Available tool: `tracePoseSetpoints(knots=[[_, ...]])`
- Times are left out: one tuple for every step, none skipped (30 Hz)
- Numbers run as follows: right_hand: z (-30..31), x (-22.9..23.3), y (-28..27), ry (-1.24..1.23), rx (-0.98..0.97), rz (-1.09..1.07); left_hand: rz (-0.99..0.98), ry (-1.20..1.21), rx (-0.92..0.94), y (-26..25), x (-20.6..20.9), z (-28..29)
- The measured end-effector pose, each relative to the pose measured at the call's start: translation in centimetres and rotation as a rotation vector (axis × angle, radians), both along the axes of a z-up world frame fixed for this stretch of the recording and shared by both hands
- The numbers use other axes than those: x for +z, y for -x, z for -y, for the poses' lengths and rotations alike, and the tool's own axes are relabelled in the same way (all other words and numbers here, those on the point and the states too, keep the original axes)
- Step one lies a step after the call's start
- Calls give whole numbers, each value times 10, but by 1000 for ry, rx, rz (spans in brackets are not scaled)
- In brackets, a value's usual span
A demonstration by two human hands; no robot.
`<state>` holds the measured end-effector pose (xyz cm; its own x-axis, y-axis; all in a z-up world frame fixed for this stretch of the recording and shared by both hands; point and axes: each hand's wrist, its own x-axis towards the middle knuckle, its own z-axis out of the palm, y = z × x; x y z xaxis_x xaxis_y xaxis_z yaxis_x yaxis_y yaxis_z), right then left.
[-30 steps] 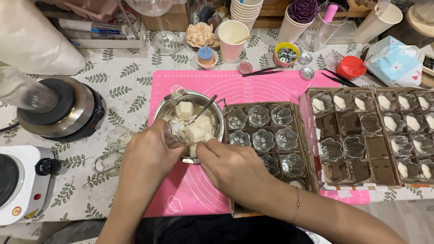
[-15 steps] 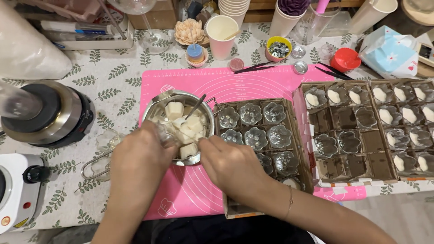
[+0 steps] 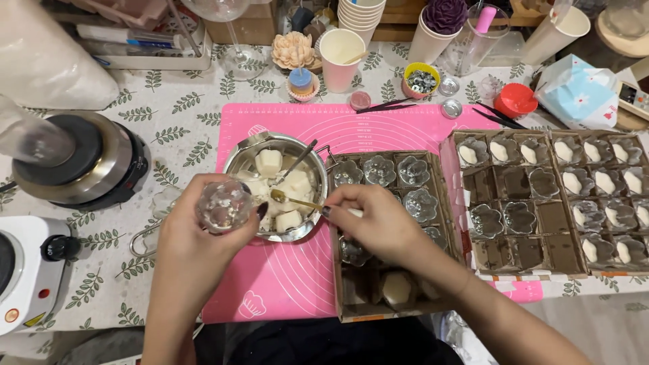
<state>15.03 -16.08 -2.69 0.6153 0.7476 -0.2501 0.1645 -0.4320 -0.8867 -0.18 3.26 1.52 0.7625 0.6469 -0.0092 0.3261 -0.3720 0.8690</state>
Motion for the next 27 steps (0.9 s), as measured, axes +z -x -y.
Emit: tracePoseSetpoints(knots=[[4,-3,-4,2,1,3,3,2,1,2,-1,-1],[8,-7,-7,23,-10,-105,3,-20,8,4,-3,-1],[12,-10,-11,44,-21,-214,3,-42,16,6,-4,-2],[17,-11,-13,44,-18,-213,4,-43,19,8,-6,-3],[22,-11,-16,14,-28,-235,9,-47,8,9,-7,-3],[27,-11,-19,-17,-37,-255,16,-51,-3,10,-9,-4],[28,-7,-18,-17,-33,-253,18,-52,1,10,-10,-3],[29,-2,-17,-48,-46,-213,8,-47,0,10,-11,-3],[31,2,-16,-79,-59,-173,-3,-41,0,9,-11,-3],[30,12,-11,-79,-55,-171,-1,-42,3,8,-13,-2],[29,23,-6,-102,-54,-53,-6,-72,-14,8,-14,-1],[28,33,-1,-125,-53,64,-12,-103,-32,7,-15,-1],[25,42,5,-125,-50,64,-11,-103,-29,6,-16,0],[23,51,12,-172,16,263,8,-51,-57,6,-17,1],[21,60,19,-218,84,461,27,2,-85,5,-18,2],[17,65,25,-218,84,461,27,2,-84,4,-17,3],[12,70,31,-229,147,612,10,12,-113,3,-16,5],[9,75,38,-237,209,762,-8,23,-144,3,-15,7],[6,75,41,-236,209,762,-8,24,-144,3,-15,8],[3,76,43,-210,233,849,-3,-21,-140,2,-15,10],[1,76,45,-184,257,935,2,-67,-135,1,-15,11],[-1,76,45,-188,259,935,1,-69,-132,2,-15,11],[-3,75,46,-183,277,993,-11,-38,-116,2,-15,10],[-4,75,47,-174,295,1048,-25,-5,-102,2,-15,11],[-4,74,50,-175,296,1046,-27,-4,-100,3,-15,11],[-4,73,52,-165,295,1075,-14,-4,-86,1,-15,11],[-4,73,53,-154,293,1104,-2,-4,-73,0,-15,11]])
